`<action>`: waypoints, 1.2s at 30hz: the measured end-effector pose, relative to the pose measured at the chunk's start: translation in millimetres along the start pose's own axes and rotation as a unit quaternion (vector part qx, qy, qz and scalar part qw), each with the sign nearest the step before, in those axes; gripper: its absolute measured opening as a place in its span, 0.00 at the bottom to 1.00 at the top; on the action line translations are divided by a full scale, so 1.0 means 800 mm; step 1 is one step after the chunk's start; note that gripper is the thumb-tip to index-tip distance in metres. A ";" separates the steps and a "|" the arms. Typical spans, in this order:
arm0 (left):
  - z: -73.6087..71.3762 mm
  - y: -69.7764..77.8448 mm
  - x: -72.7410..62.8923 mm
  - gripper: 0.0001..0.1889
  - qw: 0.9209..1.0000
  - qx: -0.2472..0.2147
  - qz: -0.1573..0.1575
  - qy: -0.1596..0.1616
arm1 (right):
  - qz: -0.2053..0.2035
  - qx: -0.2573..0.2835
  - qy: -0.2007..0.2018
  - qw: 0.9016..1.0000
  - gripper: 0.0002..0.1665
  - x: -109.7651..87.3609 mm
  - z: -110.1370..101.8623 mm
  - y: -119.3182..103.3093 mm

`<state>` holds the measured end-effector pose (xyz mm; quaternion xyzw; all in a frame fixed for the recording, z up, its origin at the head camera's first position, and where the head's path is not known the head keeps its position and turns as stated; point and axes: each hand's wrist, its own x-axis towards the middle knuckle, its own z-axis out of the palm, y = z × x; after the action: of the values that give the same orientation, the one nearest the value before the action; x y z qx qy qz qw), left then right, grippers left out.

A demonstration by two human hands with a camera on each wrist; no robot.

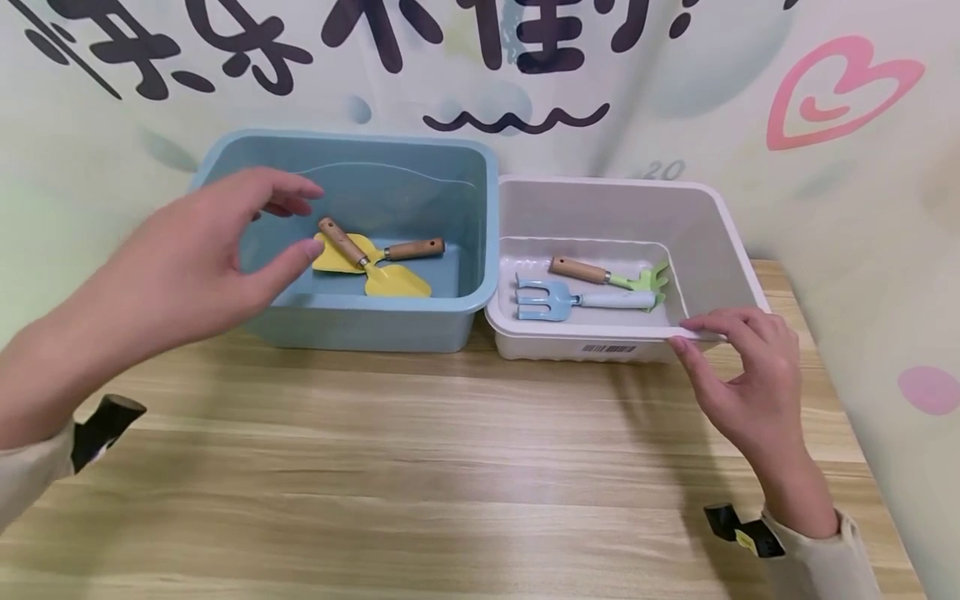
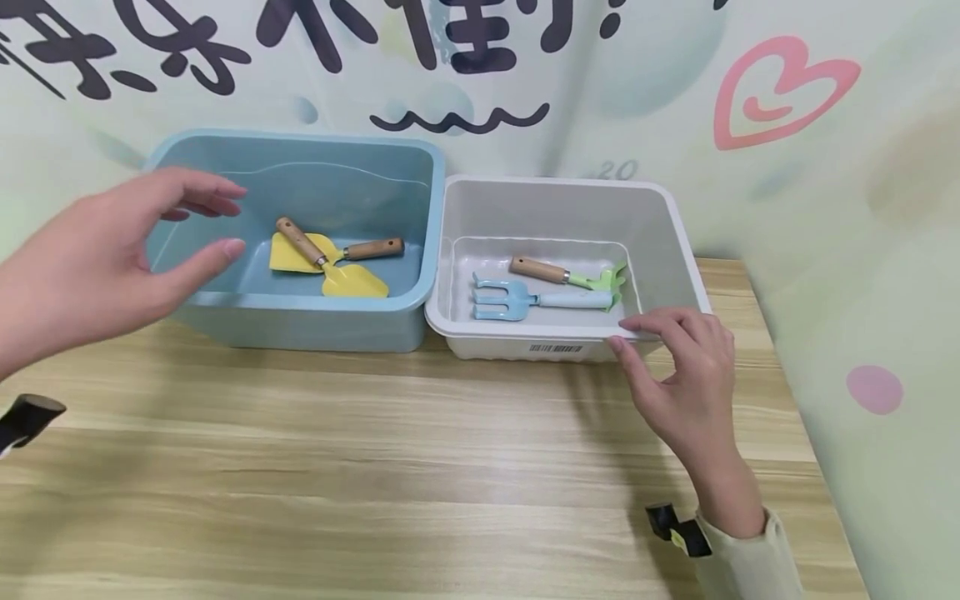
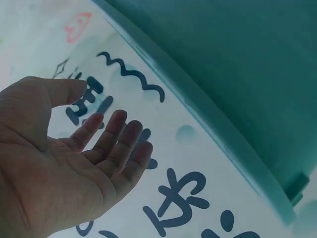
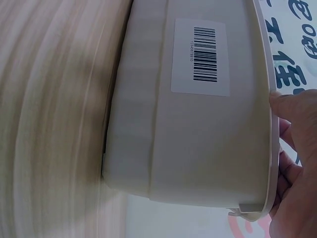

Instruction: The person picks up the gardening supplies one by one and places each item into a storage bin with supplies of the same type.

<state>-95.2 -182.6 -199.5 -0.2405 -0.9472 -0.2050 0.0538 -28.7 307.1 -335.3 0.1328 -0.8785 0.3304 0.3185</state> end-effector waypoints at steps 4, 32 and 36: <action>0.005 0.009 -0.013 0.22 0.998 -0.015 0.055 0.042 | -0.001 0.000 0.003 1.000 0.14 0.000 -0.001 -0.001; 0.110 0.029 -0.086 0.10 0.990 -0.062 0.089 0.090 | -0.005 0.011 0.000 1.000 0.13 0.000 0.006 -0.004; 0.123 0.029 -0.087 0.11 0.992 -0.055 0.075 0.081 | -0.011 0.009 0.000 1.000 0.14 0.002 0.002 -0.003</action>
<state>-23.5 -153.9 -294.4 -0.2960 -0.9063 -0.2712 0.1318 -29.8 304.0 -334.0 0.1450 -0.8743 0.3344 0.3206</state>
